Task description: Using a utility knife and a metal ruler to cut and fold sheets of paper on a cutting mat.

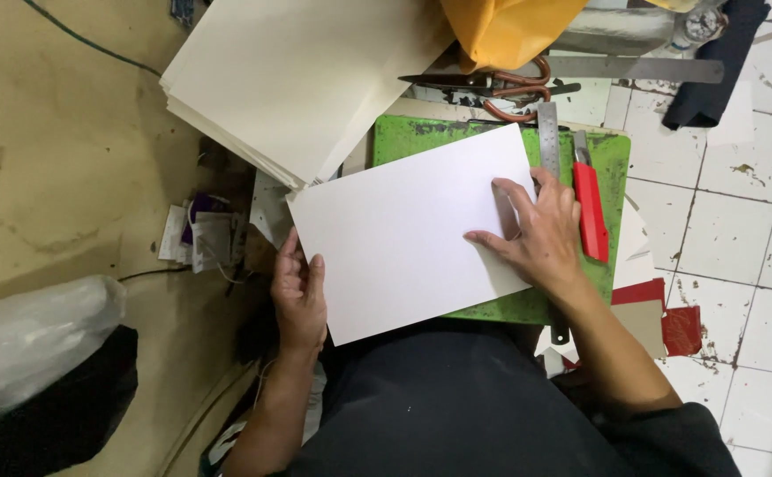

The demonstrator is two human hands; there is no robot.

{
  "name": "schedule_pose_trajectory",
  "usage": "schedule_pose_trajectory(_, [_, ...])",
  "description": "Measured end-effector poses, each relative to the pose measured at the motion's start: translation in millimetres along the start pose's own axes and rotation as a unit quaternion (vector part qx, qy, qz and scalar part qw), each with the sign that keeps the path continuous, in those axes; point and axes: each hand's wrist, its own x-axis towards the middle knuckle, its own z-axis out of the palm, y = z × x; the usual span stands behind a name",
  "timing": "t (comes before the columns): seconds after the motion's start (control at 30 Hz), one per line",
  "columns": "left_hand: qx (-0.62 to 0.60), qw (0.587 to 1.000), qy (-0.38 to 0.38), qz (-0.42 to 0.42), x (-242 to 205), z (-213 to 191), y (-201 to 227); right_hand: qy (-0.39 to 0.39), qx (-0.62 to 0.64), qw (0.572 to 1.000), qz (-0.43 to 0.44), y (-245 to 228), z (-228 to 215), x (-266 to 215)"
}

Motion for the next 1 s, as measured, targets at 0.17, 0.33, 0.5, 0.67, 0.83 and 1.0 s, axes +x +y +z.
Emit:
schedule_pose_trajectory(0.17, [0.163,0.981,0.027,0.103,11,2,31,0.109,0.002,0.984,-0.141,15,16,-24])
schedule_pose_trajectory(0.33, [0.345,0.859,-0.112,0.36,62,43,38,0.073,-0.003,0.941,-0.329,20,34,-67])
schedule_pose_trajectory(0.5, [0.401,0.808,-0.231,0.364,110,117,-17,0.072,-0.003,0.936,-0.345,19,45,-77])
schedule_pose_trajectory(0.67, [0.441,0.796,-0.236,0.342,118,136,-42,0.129,0.002,0.923,-0.362,18,50,-74])
schedule_pose_trajectory(0.83, [0.333,0.836,-0.2,0.386,117,134,-35,0.164,-0.008,0.91,-0.38,18,57,-70])
schedule_pose_trajectory(1.0, [0.386,0.797,-0.179,0.429,110,134,-17,0.125,-0.011,0.924,-0.362,8,38,-70])
